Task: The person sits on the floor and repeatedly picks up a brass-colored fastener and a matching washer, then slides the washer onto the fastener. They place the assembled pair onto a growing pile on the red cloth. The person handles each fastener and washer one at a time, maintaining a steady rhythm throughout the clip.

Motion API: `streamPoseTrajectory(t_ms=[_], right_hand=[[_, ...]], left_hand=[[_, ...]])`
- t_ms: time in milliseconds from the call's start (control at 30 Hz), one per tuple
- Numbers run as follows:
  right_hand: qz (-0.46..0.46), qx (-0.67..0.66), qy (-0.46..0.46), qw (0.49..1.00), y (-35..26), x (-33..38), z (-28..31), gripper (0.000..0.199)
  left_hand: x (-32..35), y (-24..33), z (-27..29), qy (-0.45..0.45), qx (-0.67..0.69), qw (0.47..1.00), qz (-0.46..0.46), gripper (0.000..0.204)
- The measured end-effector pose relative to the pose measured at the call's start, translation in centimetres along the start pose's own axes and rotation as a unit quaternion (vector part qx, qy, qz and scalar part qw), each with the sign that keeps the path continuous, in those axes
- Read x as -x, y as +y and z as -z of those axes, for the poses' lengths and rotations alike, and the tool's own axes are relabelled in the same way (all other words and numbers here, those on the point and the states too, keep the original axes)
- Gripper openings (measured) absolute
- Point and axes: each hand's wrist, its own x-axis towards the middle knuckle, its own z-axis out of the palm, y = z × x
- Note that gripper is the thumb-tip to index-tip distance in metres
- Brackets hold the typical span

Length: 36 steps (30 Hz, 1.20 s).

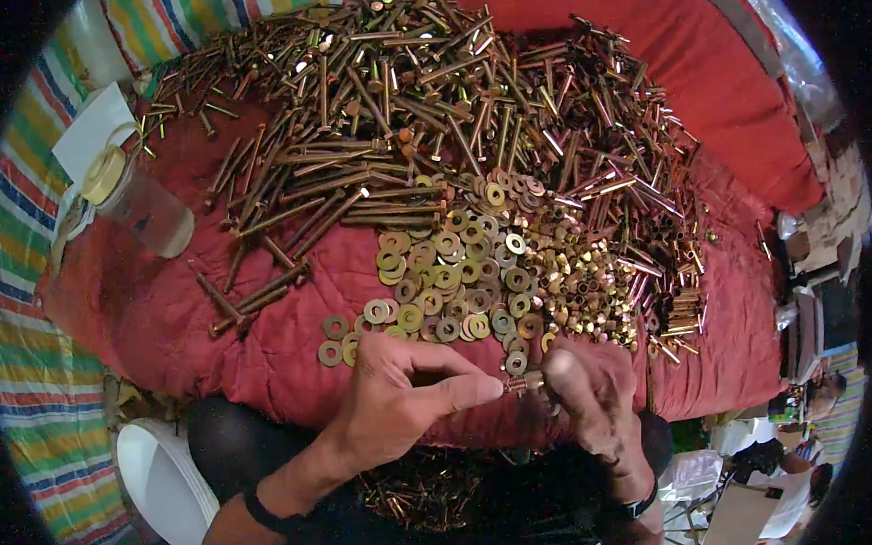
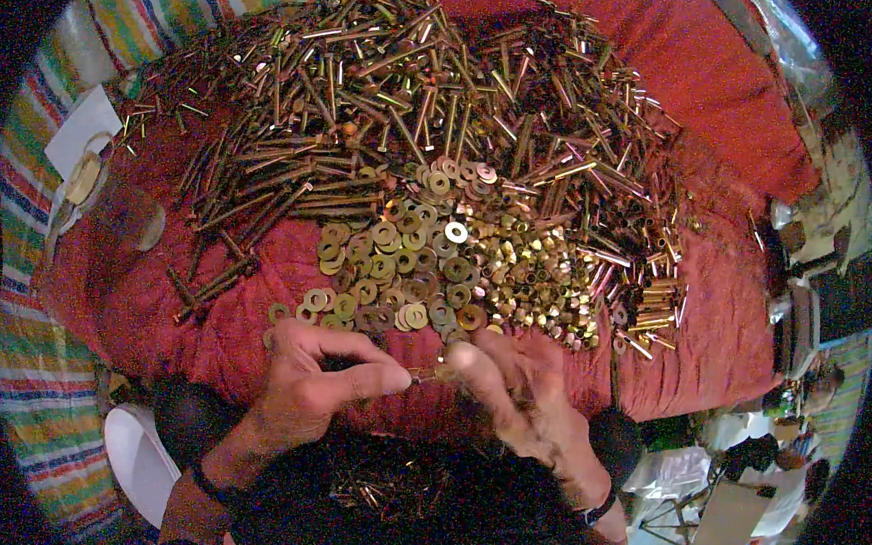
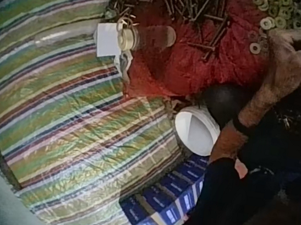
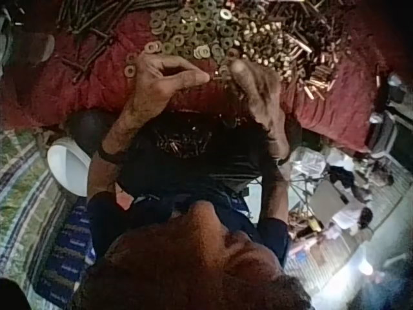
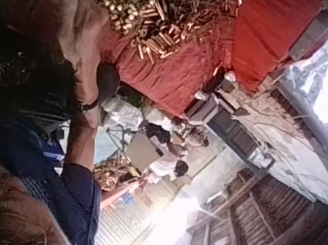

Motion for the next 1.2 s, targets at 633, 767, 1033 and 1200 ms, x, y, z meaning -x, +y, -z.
streamPoseTrajectory(t_ms=[633, 767, 1033, 1200], right_hand=[[-0.008, -0.097, 0.033, 0.995, 0.0, -0.5, 0.3, 0.027], [0.154, -0.048, 0.013, 0.987, 0.8, -1.2, 0.2, 0.033], [-0.05, -0.164, 0.038, 0.984, -0.7, -0.3, -0.3, 0.029], [0.089, -0.044, 0.02, 0.995, 0.1, -0.8, 0.3, 0.04]], left_hand=[[-0.2, -0.6, 0.1, -0.012, 0.173, 0.979, 0.106, 0.019], [-0.1, -0.6, 0.2, -0.016, 0.211, 0.969, 0.126, 0.015], [-0.2, -0.9, -0.3, -0.025, 0.233, 0.963, 0.136, 0.013], [-0.1, -0.4, 0.2, -0.02, 0.25, 0.956, 0.155, 0.015]])
